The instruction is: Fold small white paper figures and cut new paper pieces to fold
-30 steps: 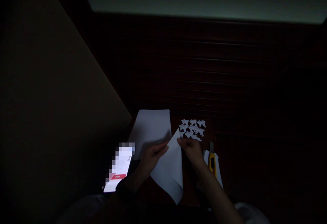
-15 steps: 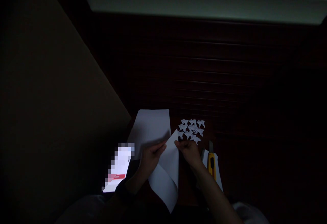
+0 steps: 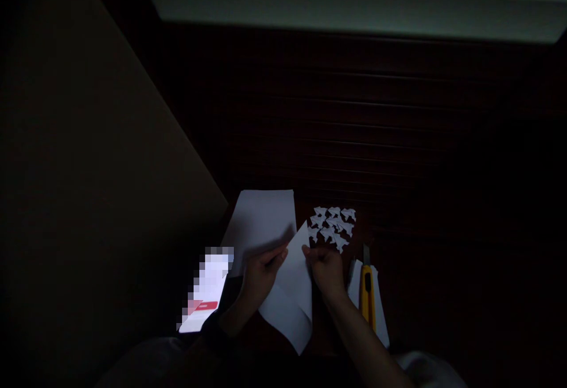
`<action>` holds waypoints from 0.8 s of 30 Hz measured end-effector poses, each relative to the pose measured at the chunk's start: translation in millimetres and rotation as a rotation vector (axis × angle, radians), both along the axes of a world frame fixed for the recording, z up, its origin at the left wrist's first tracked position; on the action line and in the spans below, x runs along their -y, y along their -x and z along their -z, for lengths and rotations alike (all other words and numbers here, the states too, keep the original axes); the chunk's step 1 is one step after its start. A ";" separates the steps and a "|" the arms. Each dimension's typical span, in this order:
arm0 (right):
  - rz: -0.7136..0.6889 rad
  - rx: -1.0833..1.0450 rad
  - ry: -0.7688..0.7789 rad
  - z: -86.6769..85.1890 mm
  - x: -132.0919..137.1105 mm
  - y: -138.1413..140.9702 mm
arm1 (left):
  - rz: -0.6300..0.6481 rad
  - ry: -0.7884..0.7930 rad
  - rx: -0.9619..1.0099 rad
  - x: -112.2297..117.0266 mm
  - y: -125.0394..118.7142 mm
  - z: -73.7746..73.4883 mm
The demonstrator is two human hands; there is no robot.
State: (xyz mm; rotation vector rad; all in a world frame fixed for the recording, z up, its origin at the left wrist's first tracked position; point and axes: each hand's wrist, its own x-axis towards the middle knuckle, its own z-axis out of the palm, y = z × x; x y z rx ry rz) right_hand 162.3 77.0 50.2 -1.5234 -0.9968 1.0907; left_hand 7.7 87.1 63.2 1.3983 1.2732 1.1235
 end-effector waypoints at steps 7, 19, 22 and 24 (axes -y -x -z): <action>-0.120 0.018 -0.026 -13.1 -5.4 -8.8 | 0.161 0.274 0.228 -7.3 9.7 -2.8; -0.143 0.064 -0.007 -15.5 -4.4 -11.4 | 0.132 0.285 0.233 -6.9 12.3 -4.1; -0.183 0.054 0.006 -18.3 -4.5 -12.5 | 0.178 0.291 0.226 -7.0 14.0 -4.7; -0.191 0.026 0.014 -17.6 -4.9 -11.4 | 0.149 0.284 0.202 -8.1 13.5 -3.2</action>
